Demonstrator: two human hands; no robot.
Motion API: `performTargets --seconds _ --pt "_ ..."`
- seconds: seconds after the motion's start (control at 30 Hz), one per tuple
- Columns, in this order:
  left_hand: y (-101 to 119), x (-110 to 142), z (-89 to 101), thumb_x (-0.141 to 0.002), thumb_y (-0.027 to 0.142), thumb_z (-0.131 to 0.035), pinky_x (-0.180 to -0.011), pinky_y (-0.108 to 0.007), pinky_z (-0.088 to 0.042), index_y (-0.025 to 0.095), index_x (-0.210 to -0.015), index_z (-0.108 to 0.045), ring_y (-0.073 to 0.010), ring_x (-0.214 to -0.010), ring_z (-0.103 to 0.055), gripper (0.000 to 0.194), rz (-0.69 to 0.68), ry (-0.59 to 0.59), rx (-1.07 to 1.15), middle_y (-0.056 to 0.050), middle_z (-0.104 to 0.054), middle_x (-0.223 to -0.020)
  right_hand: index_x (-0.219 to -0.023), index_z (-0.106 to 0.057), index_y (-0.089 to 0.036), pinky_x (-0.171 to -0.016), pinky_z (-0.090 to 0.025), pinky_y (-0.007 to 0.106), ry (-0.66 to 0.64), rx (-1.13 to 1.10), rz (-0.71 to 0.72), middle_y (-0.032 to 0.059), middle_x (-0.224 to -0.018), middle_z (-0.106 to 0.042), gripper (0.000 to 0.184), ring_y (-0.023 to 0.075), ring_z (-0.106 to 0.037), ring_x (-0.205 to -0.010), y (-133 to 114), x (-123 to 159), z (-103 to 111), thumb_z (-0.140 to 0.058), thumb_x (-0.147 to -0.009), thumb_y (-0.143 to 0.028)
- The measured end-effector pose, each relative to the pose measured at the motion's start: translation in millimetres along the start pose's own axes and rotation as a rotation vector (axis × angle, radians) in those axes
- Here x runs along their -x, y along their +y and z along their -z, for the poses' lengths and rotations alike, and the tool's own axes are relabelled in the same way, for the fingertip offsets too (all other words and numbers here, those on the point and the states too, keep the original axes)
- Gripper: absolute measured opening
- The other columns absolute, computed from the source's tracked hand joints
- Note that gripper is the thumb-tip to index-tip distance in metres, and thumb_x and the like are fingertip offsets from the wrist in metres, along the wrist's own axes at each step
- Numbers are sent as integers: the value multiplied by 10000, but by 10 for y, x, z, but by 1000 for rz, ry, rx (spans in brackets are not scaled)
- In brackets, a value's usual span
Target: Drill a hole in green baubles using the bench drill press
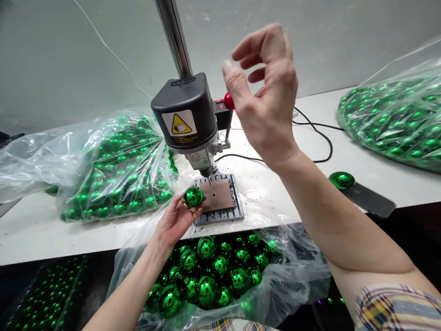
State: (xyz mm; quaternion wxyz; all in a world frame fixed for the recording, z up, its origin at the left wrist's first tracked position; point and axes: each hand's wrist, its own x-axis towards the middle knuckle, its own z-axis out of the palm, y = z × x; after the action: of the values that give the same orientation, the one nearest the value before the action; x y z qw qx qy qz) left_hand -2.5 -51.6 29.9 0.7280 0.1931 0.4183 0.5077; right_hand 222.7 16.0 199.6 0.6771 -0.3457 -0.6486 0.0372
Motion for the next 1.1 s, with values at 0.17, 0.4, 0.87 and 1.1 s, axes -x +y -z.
performTargets --seconds 0.17,0.4,0.87,1.1 --pt "-30 -144 39 -693 330 -860 -757 -288 -536 179 -1192 -587 -170 -870 -675 588 -255 63 -310 -64 -717 -1045 -808 -491 -210 -588 -487 201 -164 -382 -312 -44 -705 -575 209 69 -601 -633 188 -91 -161 -578 -998 -209" --pt "-78 -501 121 -647 330 -891 -810 -295 -492 156 -1155 -638 -168 -869 -636 594 -460 16 -684 -62 -710 -1003 -544 -501 -182 -411 -409 180 -187 -425 -489 -25 -496 -572 537 47 -498 -398 141 -279 -290 -443 -1062 -309" --pt "-154 -579 -30 -684 212 -820 -913 -418 -464 210 -1122 -680 -257 -1020 -559 460 -819 -34 -1293 -66 -588 -1055 -461 -473 -178 -284 -174 196 -205 -520 -572 -58 -339 -437 589 49 -336 -271 103 -356 -359 -471 -1046 -242" --pt "-258 -649 4 -705 325 -873 -1044 -465 -426 235 -1188 -668 -308 -1175 -561 532 -820 -87 -1215 -98 -627 -1211 -460 -454 -180 -291 -171 201 -181 -563 -540 -59 -361 -445 580 52 -326 -281 144 -293 -347 -470 -1038 -223"
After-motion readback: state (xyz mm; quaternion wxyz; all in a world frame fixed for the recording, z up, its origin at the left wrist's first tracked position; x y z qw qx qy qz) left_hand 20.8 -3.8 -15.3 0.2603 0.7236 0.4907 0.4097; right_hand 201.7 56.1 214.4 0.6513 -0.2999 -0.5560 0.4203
